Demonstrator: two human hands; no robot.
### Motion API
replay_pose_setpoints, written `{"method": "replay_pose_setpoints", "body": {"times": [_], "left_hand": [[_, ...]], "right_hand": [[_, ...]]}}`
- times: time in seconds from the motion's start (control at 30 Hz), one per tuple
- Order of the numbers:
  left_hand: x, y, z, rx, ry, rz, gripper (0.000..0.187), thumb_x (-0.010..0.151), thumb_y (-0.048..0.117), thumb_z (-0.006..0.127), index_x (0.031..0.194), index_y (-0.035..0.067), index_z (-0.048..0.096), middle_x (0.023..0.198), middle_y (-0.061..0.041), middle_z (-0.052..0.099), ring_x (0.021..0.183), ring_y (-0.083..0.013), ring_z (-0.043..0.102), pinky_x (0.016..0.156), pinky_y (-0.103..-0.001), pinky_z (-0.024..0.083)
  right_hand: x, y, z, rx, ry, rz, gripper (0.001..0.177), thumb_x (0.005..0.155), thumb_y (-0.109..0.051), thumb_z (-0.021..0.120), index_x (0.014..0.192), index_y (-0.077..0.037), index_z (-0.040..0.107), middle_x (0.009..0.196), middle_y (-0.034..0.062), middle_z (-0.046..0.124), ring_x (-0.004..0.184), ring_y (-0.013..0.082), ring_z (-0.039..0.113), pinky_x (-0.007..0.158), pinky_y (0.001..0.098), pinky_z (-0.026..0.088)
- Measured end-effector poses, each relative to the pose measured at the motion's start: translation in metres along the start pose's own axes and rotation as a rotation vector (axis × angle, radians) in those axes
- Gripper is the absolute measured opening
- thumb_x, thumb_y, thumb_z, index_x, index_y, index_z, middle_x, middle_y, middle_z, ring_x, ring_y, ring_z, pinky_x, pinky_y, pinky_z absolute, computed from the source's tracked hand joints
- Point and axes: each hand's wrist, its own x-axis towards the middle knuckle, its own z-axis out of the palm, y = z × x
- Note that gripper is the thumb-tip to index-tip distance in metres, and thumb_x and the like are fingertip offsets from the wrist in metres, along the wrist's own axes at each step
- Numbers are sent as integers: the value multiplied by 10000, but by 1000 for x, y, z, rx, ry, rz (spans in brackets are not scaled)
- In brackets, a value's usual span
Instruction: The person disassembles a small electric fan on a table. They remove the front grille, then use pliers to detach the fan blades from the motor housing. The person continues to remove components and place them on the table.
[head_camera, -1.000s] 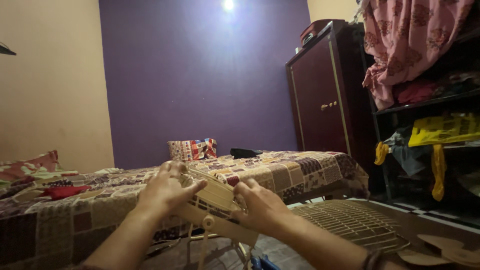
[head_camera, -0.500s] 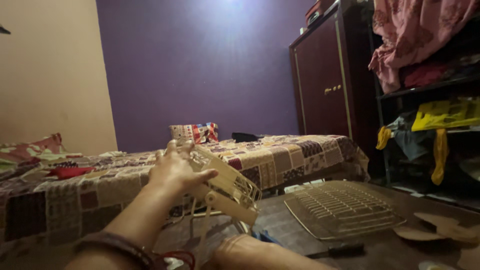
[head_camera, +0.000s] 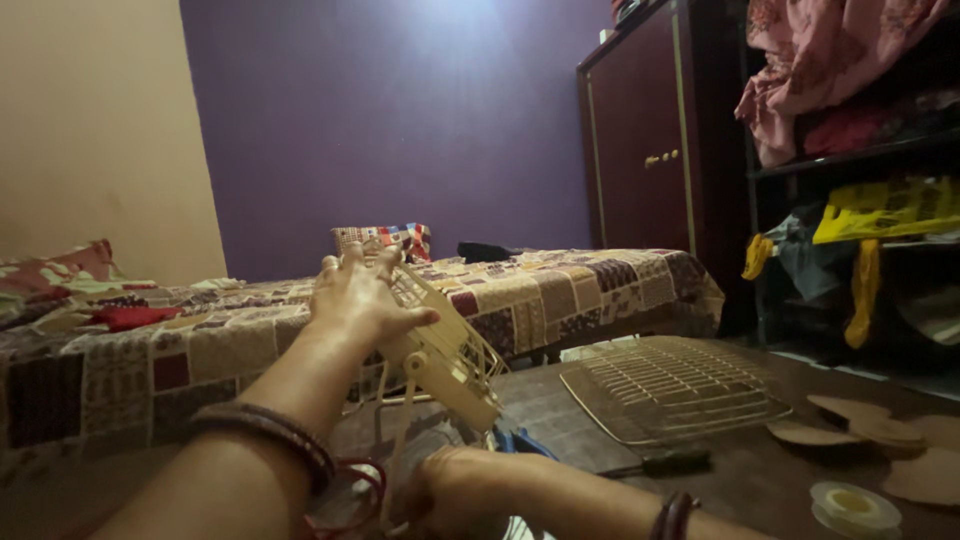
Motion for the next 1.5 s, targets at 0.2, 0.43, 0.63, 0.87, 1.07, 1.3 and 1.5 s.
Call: {"method": "replay_pose_setpoints", "body": {"times": [0.2, 0.43, 0.63, 0.87, 1.07, 1.3, 1.5], "left_hand": [[-3, 3, -5, 9, -6, 21, 1099, 741, 756, 714, 1643, 415, 187, 1658, -114, 307, 1482, -333, 386, 1148, -419, 469], [-8, 7, -13, 75, 9, 63, 1106, 726, 760, 760, 1611, 399, 203, 1690, -95, 166, 1520, -371, 229, 1222, -463, 314], [-3, 9, -11, 66, 16, 54, 1129, 707, 760, 769, 1610, 375, 209, 1690, -79, 160, 1524, -366, 215, 1168, -441, 400], [-5, -25, 15, -218, 39, -146, 1141, 686, 816, 714, 1613, 353, 236, 1635, -107, 247, 1491, -334, 304, 1093, -468, 502], [-4, -49, 41, -341, 44, -213, 1219, 670, 943, 590, 1597, 239, 229, 1562, -196, 270, 1423, -438, 364, 1089, -558, 493], [4, -56, 57, -153, 80, -159, 1201, 776, 1009, 328, 1556, 177, -48, 1701, -129, -185, 1558, -388, -123, 1194, -592, 1], [4, -54, 53, -31, -29, -112, 1140, 833, 940, 266, 1633, 170, 7, 1721, -90, -14, 1578, -243, -51, 1267, -433, 13]], "right_hand": [[7, -2, 14, 18, 18, 134, 351, 924, -382, 663, 1160, -141, 763, 1073, 153, 757, 1014, 294, 709, 911, 420, 540], [17, -6, 9, 252, 180, 19, 331, 866, -327, 680, 1070, -77, 756, 1019, 150, 755, 966, 259, 724, 849, 369, 560], [-5, 20, -51, 142, 72, 232, 358, 892, -403, 659, 948, -69, 777, 872, 98, 764, 787, 219, 723, 741, 375, 578], [-43, 37, -76, -78, 67, 209, 247, 897, -260, 665, 1000, -59, 766, 929, 121, 775, 772, 197, 723, 729, 351, 590], [-45, 47, -118, -41, 575, 259, 217, 924, -160, 632, 1091, -71, 738, 1038, 83, 767, 813, 205, 723, 764, 346, 643], [-36, 17, -142, -141, 608, 401, 732, 822, -118, 736, 1479, -260, 444, 1481, 70, 464, 1203, 216, 575, 1010, 332, 530], [-39, -4, -139, -275, 369, 483, 938, 806, -302, 820, 1574, -260, 284, 1550, 76, 358, 1382, 258, 412, 1141, 410, 440]]}}
